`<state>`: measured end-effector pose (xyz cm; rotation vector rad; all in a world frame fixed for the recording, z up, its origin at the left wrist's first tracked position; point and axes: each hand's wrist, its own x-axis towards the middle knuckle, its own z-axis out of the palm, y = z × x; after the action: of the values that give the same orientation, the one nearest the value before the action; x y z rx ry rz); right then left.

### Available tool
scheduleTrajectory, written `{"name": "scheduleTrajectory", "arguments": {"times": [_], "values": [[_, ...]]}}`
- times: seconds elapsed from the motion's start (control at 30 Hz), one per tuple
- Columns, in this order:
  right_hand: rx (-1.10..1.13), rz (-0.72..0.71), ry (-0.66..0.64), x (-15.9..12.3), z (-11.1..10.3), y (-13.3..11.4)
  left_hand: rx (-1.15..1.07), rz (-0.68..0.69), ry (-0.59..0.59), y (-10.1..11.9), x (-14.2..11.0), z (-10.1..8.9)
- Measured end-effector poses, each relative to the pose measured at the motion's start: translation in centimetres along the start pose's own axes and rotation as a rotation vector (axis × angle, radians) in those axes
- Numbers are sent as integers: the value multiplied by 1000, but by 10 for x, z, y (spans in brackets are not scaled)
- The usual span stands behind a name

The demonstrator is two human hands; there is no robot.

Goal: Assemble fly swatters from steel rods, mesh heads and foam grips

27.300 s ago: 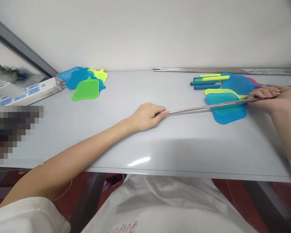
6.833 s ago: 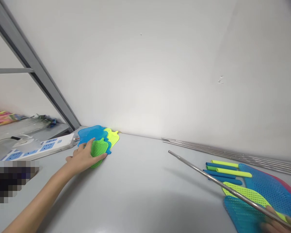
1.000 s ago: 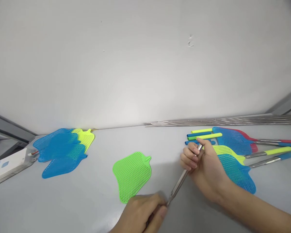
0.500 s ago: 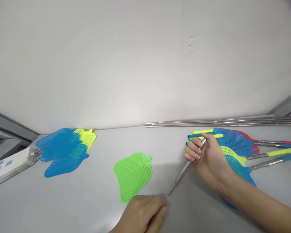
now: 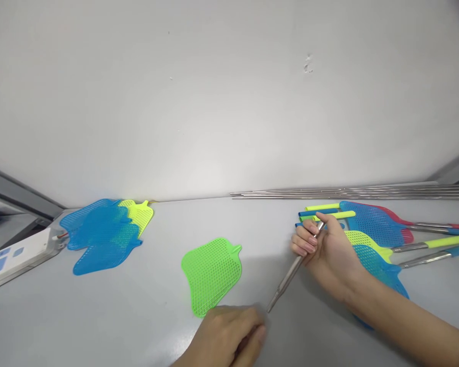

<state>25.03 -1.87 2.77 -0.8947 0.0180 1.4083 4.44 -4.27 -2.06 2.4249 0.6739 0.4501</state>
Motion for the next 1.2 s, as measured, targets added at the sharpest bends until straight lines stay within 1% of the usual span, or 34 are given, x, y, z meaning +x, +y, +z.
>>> {"name": "scheduleTrajectory", "arguments": {"times": [0.2, 0.37, 0.63, 0.93, 1.07, 1.2], "values": [[9, 36, 10, 0, -1, 4, 52, 13, 22, 2, -1, 2], [40, 93, 19, 2, -4, 8, 74, 5, 31, 2, -2, 3], [81, 176, 68, 4, -8, 12, 90, 52, 34, -1, -2, 5], [90, 210, 109, 4, -9, 14, 94, 41, 23, 2, -2, 3], [73, 208, 123, 4, -9, 15, 106, 41, 47, 0, -2, 6], [63, 200, 123, 4, -8, 14, 113, 13, 56, -2, -4, 7]]}}
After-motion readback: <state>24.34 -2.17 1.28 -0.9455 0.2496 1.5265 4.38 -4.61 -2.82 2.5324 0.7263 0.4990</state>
